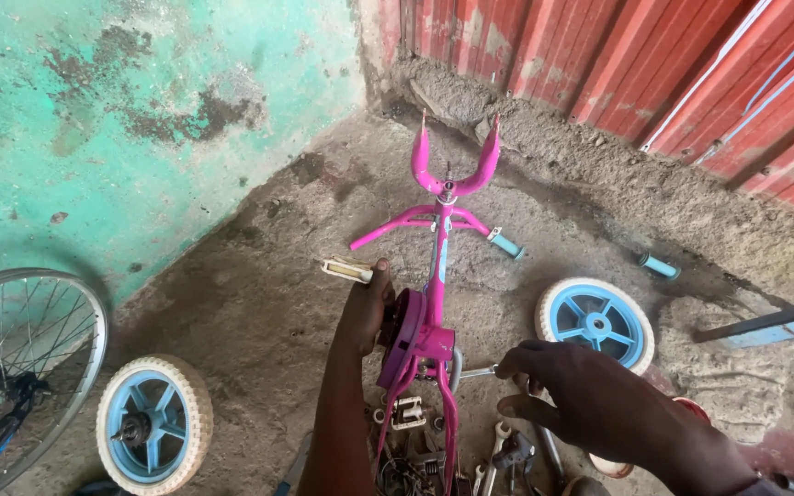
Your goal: Assembling and repairing the crankset and pedals of a small bicycle frame while working on the floor.
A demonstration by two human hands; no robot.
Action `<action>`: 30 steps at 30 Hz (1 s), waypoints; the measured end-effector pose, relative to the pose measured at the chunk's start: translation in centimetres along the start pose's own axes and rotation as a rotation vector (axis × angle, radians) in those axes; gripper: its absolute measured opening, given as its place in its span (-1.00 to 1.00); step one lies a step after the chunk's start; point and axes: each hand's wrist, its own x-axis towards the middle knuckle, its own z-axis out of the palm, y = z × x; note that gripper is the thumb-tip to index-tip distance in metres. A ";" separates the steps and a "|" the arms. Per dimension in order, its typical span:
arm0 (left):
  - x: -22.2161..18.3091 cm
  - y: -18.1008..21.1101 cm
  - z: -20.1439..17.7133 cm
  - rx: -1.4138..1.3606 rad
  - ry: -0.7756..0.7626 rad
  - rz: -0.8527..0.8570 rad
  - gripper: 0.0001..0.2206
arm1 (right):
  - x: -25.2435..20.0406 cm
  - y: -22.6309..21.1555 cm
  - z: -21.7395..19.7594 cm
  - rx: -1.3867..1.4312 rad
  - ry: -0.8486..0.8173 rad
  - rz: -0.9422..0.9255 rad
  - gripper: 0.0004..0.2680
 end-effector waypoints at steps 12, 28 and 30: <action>0.1 -3.7 -0.9 -0.567 0.135 -0.262 -0.41 | 7.9 4.3 12.3 0.403 0.017 0.267 -0.56; -5.8 3.4 2.9 -0.649 0.185 -0.237 -0.48 | 11.3 2.4 14.0 1.245 0.154 0.397 -0.60; -5.1 3.1 2.8 -0.651 0.146 -0.231 -0.46 | 11.8 2.7 14.4 1.236 0.151 0.406 -0.62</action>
